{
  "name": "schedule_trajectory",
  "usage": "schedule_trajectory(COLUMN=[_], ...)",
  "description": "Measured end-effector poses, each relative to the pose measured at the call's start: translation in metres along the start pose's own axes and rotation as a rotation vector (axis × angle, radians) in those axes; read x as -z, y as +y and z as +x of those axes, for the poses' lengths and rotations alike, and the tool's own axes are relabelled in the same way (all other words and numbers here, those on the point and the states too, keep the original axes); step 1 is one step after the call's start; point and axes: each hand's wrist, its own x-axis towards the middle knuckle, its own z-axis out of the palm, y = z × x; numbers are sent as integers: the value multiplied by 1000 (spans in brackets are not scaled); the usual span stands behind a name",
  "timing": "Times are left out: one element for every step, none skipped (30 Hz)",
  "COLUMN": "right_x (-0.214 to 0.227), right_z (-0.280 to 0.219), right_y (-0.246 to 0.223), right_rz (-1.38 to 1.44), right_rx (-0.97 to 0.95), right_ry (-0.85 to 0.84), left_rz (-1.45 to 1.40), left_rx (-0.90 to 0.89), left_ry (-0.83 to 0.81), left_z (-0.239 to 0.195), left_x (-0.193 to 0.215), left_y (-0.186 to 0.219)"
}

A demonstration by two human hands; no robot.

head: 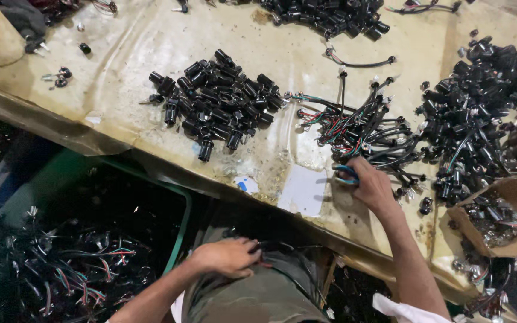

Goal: The person repeatedly picks up black cylindrical components and wire harnesses from a table, uses pliers to strip or adjust the wires, and then inserts the wires into the components. The assembled units are placed into a green bin below the table.

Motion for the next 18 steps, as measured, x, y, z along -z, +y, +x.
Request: schedule_trajectory(right_x=[-3,-7,-10,-10,-10,-6,-3,-1,-1,-5,-11,-17,-21,-24,-27,-29,-30,-33], right_z=[4,0,-4,-8,-10,-11,-11,-14,-17,-18,-17,-16,-15,-14,-13,-10,-7,-9], right_y=[5,5,5,5,3,1,-5,-14,-26,-43,-61,-78,-91,-100,-106,-107,-106,-106], right_rz=[-13,-16,90,193,295,553,812,1073,989,912,830,540,250,237,225,211,222,241], right_rx=[-5,-15,-67,-124,-181,-284,-386,-491,-332,-176,-23,-95,-165,-196,-226,-252,-242,-232], right_ry=[-17,-42,22,86,149,227,304,372,310,257,201,127,49,28,7,-22,3,21], left_rz=[-66,-141,-215,-249,-281,-278,-273,13,312,375,438,413,387,361,300,232,162,118], left_rx=[6,17,28,51,75,213,355,443,525,671,813,773,734,691,618,553,486,380], left_ry=[-12,-32,-52,137,325,570,813,1003,1177,1069,955,968,981,992,1070,1149,1225,1263], left_z=[0,-4,-7,-9,-9,2,13,23,34,43,48,50,51,53,53,54,55,53], left_x=[-1,-2,1,9,21,33,47,60,72,88,97,100,104,106,106,104,103,95], left_y=[-8,-13,-19,-26,-35,-40,-46,-54,-61,-71,-74,-75,-76,-78,-78,-77,-76,-72])
